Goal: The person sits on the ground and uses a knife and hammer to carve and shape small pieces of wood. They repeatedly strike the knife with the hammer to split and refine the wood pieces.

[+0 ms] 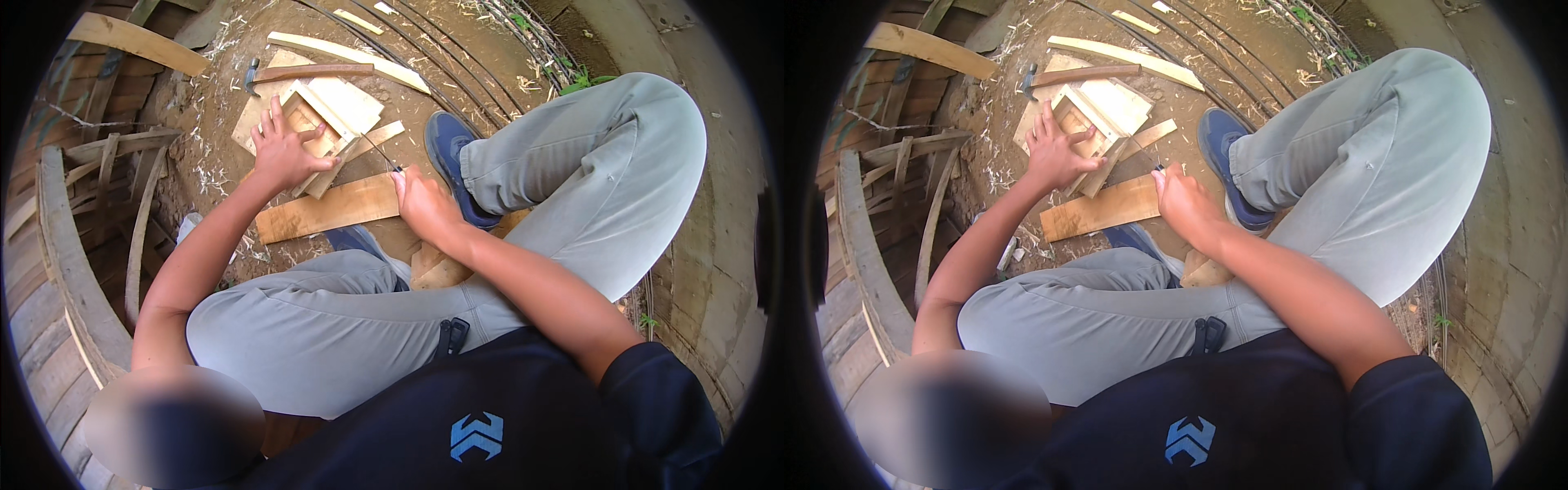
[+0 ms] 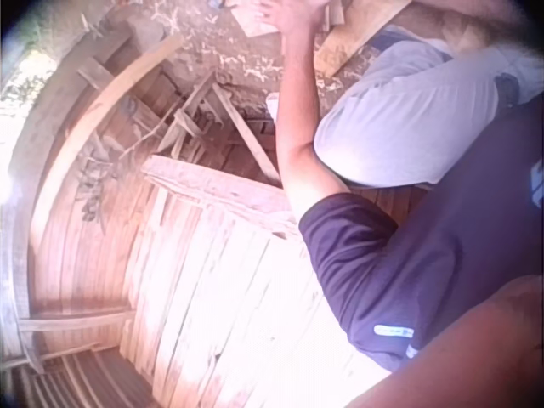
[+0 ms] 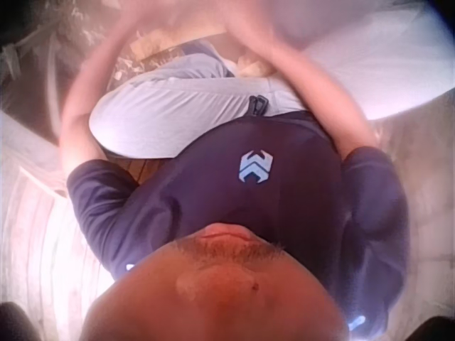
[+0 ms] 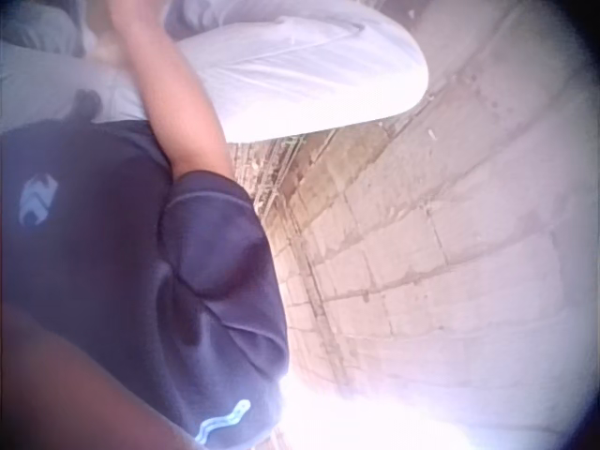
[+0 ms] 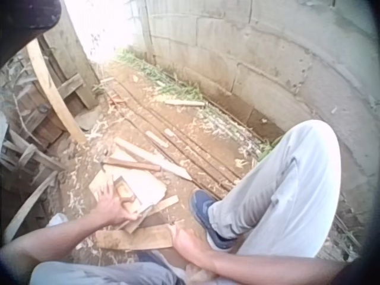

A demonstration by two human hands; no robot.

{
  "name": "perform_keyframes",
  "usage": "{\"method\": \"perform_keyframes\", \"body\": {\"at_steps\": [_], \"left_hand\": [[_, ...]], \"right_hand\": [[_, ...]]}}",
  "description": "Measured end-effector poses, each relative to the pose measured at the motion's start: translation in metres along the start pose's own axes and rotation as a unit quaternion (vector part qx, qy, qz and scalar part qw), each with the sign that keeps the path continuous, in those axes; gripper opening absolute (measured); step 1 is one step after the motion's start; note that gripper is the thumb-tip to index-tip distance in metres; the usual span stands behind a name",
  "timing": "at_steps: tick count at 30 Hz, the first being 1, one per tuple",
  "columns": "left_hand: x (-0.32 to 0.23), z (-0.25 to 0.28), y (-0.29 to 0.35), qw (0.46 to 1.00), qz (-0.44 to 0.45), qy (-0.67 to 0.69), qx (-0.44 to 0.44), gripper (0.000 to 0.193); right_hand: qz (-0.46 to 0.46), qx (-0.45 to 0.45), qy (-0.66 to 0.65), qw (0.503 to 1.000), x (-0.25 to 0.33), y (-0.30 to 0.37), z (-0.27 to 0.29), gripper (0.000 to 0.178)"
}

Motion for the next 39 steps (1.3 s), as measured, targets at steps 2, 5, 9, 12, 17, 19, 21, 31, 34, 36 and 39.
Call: {"method": "perform_keyframes", "body": {"at_steps": [2, 5, 9, 12, 17, 19, 21, 31, 34, 36, 39], "left_hand": [[-0.003, 0.004, -0.003, 1.000, -0.008, 0.005, -0.006, 0.082], [0.004, -0.004, -0.003, 0.999, -0.019, 0.015, -0.024, 0.081], [0.008, -0.012, -0.001, 0.996, -0.037, 0.030, -0.081, 0.077], [0.011, -0.010, 0.000, 0.987, -0.063, 0.066, -0.133, 0.082], [0.024, -0.011, 0.008, 0.977, -0.097, 0.103, -0.158, 0.088], [0.024, -0.012, 0.010, 0.974, -0.107, 0.107, -0.168, 0.086], [0.027, -0.015, 0.015, 0.973, -0.099, 0.119, -0.173, 0.084], [0.052, -0.023, 0.032, 0.976, -0.040, 0.146, -0.159, 0.078], [0.059, -0.024, 0.031, 0.976, -0.032, 0.151, -0.152, 0.077], [0.062, -0.019, 0.033, 0.977, -0.028, 0.160, -0.140, 0.077], [0.068, -0.018, 0.035, 0.976, -0.012, 0.164, -0.145, 0.076]], "right_hand": [[-0.043, 0.034, -0.008, 0.998, -0.041, 0.000, -0.017, 0.048], [-0.061, 0.021, -0.002, 0.998, -0.018, 0.016, -0.015, 0.047], [0.039, -0.114, -0.075, 0.990, 0.022, 0.019, 0.032, 0.050], [0.005, -0.160, -0.234, 0.959, 0.004, -0.020, 0.046, 0.045], [-0.123, -0.101, -0.475, 0.865, 0.028, -0.034, 0.051, 0.044], [-0.127, -0.138, -0.479, 0.857, 0.016, -0.047, 0.040, 0.050], [-0.120, -0.176, -0.436, 0.874, 0.006, -0.058, 0.027, 0.043], [-0.118, -0.108, -0.443, 0.882, 0.022, -0.043, 0.006, 0.015], [-0.094, -0.111, -0.434, 0.889, 0.026, -0.036, 0.001, 0.014], [-0.084, -0.098, -0.450, 0.884, 0.028, -0.030, -0.001, 0.013], [-0.082, -0.099, -0.449, 0.884, 0.031, -0.030, -0.005, 0.013]]}}
Point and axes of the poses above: each hand's wrist, its own y-axis away from the middle knuckle, its own z-axis out of the back of the hand, x = y × z, the point moved 1 cm from there along -y, towards the middle knuckle, and after that the axes turned 8 degrees about x, right-handed, at the moved point
